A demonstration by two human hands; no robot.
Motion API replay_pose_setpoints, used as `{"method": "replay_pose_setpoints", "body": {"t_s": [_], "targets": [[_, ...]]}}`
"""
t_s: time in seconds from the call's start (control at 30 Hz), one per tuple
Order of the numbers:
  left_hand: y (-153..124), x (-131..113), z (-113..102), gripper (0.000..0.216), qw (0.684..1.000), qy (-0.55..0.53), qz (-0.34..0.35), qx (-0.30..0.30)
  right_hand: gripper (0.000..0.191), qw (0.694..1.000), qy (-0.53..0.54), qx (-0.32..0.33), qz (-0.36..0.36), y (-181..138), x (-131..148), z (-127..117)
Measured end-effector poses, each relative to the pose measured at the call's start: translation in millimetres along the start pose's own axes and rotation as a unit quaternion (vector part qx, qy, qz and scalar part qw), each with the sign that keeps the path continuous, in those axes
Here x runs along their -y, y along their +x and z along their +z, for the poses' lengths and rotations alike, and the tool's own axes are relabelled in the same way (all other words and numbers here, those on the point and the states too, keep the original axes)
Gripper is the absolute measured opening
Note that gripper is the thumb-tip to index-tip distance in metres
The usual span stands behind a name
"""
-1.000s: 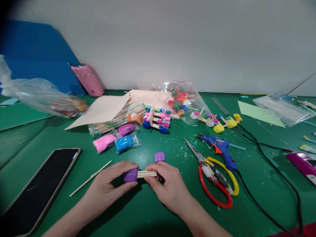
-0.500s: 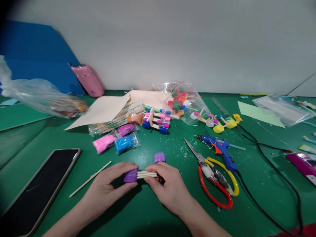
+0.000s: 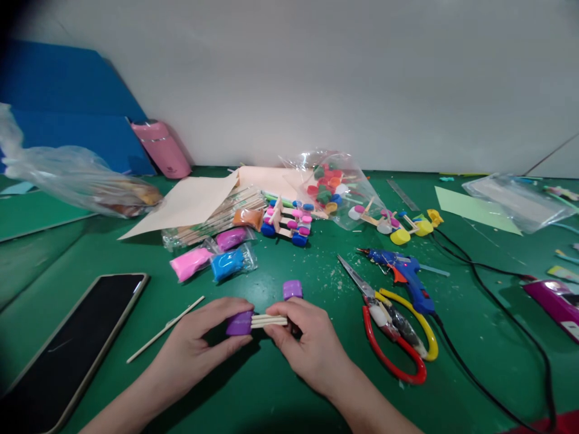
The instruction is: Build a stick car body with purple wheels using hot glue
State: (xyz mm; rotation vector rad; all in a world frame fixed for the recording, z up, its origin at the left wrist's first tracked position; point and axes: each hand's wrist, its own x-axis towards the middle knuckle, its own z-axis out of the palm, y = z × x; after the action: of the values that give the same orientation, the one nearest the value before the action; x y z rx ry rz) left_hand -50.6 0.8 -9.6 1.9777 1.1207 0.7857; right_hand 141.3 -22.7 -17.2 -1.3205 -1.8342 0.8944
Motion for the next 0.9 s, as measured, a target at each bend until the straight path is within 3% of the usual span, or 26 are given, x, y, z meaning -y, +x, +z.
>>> {"method": "replay_pose_setpoints", "body": {"t_s": [0.9], "targets": [[1.7, -0.3, -0.2, 0.023, 1.0, -0.007, -0.008, 0.007, 0.012, 1.0, 0.0, 0.003, 0.001, -0.7, 0.8, 0.1]]}}
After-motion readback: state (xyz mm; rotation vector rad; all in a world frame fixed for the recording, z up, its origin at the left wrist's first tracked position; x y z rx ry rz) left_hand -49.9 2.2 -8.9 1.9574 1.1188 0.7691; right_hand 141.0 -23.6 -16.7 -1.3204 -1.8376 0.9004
